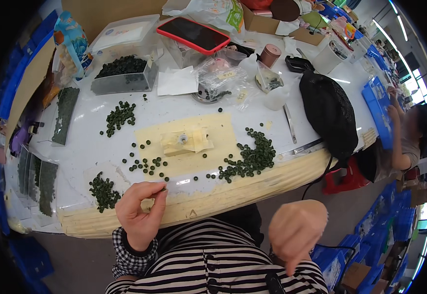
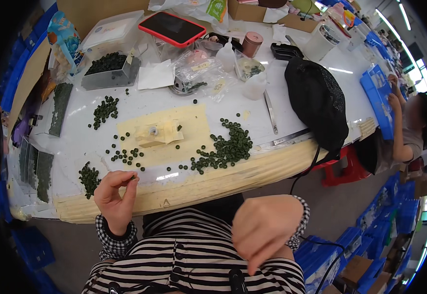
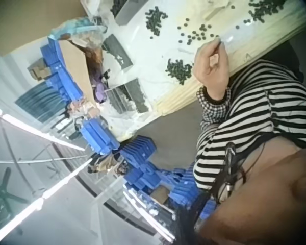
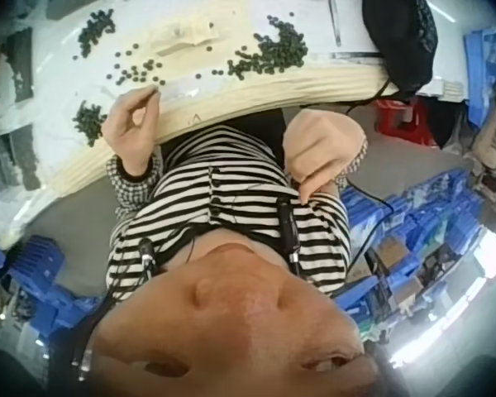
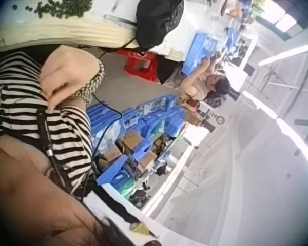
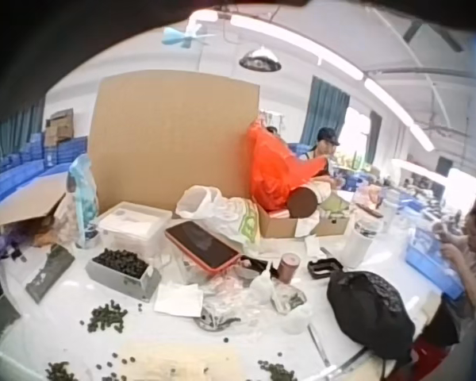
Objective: Manually assembling small green plastic components into a white frame at a factory workbench.
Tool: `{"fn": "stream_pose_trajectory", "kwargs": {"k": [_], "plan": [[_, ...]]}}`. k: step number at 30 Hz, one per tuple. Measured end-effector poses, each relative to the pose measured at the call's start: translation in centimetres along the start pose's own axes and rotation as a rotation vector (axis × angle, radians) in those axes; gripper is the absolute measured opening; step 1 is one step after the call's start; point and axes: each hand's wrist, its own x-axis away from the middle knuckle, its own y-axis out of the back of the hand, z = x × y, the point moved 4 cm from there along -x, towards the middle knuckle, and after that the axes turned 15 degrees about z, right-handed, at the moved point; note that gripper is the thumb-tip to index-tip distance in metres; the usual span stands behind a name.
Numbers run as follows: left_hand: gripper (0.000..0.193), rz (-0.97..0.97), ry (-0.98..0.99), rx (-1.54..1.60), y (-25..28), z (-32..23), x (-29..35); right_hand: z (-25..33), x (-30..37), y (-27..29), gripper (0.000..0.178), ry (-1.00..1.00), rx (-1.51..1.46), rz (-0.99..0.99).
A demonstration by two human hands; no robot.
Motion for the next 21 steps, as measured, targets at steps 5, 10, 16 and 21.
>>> {"fn": "stream_pose_trajectory", "kwargs": {"k": [5,10,16,21], "plan": [[0.022,-0.005,0.0,0.031,0.0,0.0,-0.1,-6.5,-1.2,-2.8,0.032,-0.354,-0.172,0.052],[0.022,-0.007,-0.002,0.032,-0.3,0.0,-0.2,-7.3,-1.6,-3.4,0.034,-0.378,-0.148,0.092],[0.022,0.042,-0.02,-0.05,-0.7,-0.6,-0.4,-7.0,-0.6,-3.4,0.03,-0.388,-0.141,0.122],[0.023,0.135,-0.071,-0.095,-2.0,-2.9,-1.2,-6.7,0.9,-3.1,0.029,-0.377,-0.141,0.071]]}}
